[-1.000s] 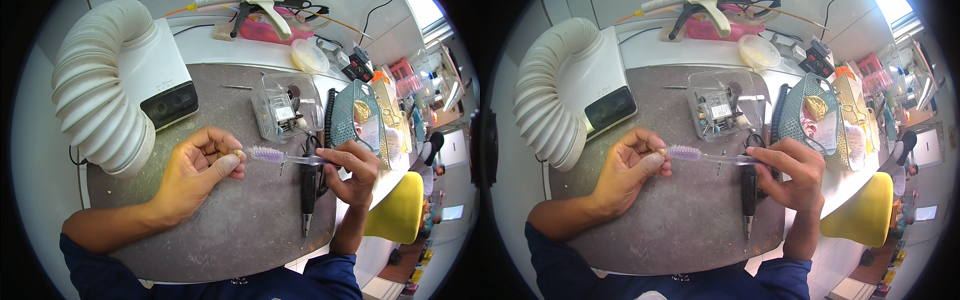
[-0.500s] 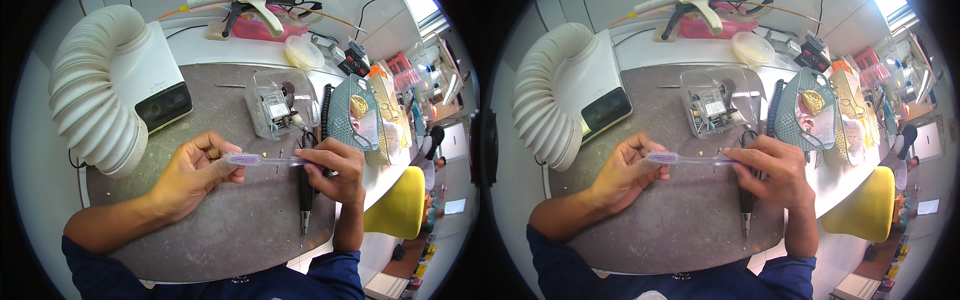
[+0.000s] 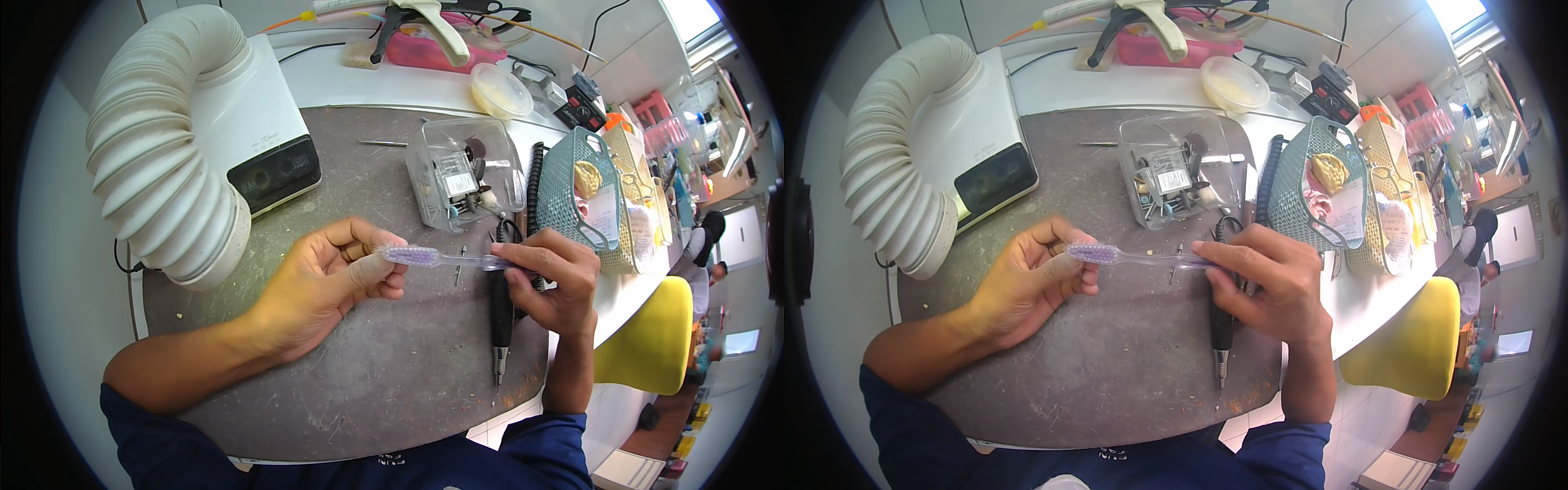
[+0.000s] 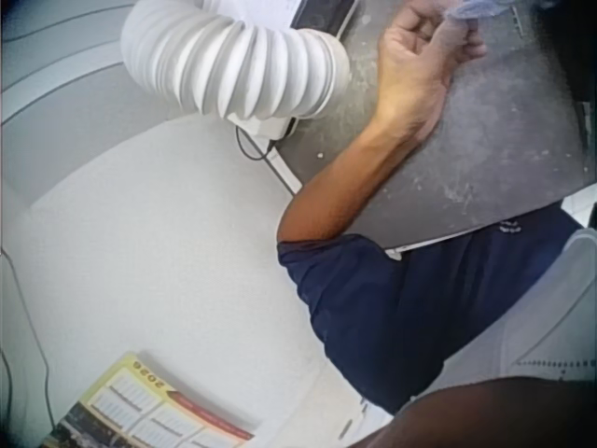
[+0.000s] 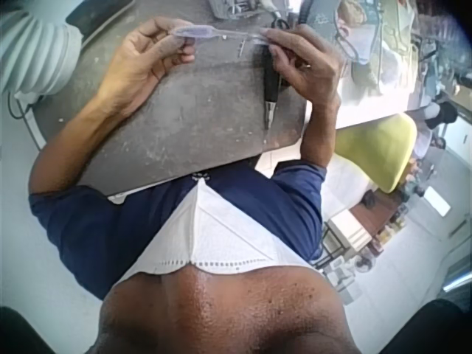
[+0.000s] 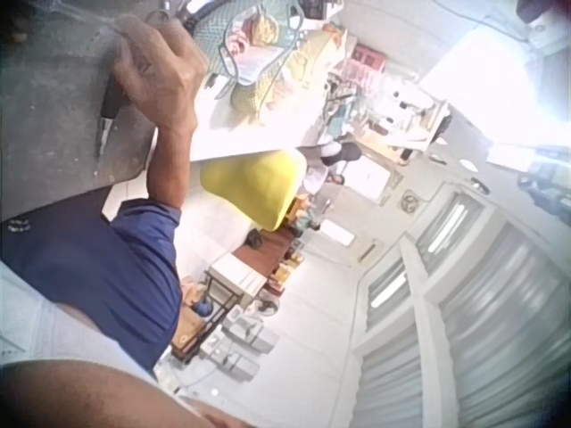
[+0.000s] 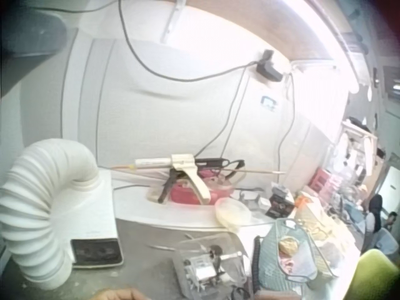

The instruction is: The person uses a rotary handpiece to grind and shape a small, tooth-colored object held in their left hand. They periodically stop to brush the object with a toothbrush to remove debris and inspect the surface. The person repeats this cycle of grinding and brushing throughout the clip.

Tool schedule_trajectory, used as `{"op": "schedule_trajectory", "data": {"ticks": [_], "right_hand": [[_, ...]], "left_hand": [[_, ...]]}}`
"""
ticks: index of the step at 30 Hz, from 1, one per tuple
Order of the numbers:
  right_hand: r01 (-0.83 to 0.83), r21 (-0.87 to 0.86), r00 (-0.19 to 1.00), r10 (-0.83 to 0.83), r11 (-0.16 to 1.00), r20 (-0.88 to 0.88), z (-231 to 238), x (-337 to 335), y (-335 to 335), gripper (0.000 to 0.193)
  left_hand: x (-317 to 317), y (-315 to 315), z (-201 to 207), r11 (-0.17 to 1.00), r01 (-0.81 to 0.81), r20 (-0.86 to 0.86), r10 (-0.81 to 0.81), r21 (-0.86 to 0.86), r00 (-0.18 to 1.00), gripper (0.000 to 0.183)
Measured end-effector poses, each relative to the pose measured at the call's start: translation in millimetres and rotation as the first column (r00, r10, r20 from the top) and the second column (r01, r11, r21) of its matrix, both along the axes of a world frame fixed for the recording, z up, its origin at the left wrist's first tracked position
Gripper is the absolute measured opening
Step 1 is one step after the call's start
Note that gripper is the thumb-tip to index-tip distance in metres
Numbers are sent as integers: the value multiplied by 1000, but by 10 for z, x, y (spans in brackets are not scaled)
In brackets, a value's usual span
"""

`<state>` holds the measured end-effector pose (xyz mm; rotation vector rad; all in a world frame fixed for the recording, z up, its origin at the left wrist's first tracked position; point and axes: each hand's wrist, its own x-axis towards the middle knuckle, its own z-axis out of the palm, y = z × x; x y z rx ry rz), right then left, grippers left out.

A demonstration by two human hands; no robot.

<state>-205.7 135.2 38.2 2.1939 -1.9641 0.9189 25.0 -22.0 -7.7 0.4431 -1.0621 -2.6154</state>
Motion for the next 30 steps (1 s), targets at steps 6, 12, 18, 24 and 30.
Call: {"op": "schedule_trajectory", "data": {"ticks": [6,12,18,24,30], "right_hand": [[-13,5,1000,13,1000,-4,-46,94,-48,37],[-1,9,1000,2,1000,-23,-21,73,-26,37],[-5,12,1000,5,1000,-4,-40,131,-34,41],[74,17,996,-73,997,-54,85,-48,56,37],[139,-54,990,-139,989,-1,132,-103,99,36]], "left_hand": [[16,17,18,1000,-13,18,13,-18,1000,15],[11,3,12,999,-47,37,47,-21,998,16],[3,13,-1,996,-21,46,25,-86,999,19],[5,17,19,997,-40,33,42,-69,999,18],[11,15,31,998,-41,59,43,-42,997,16]]}}
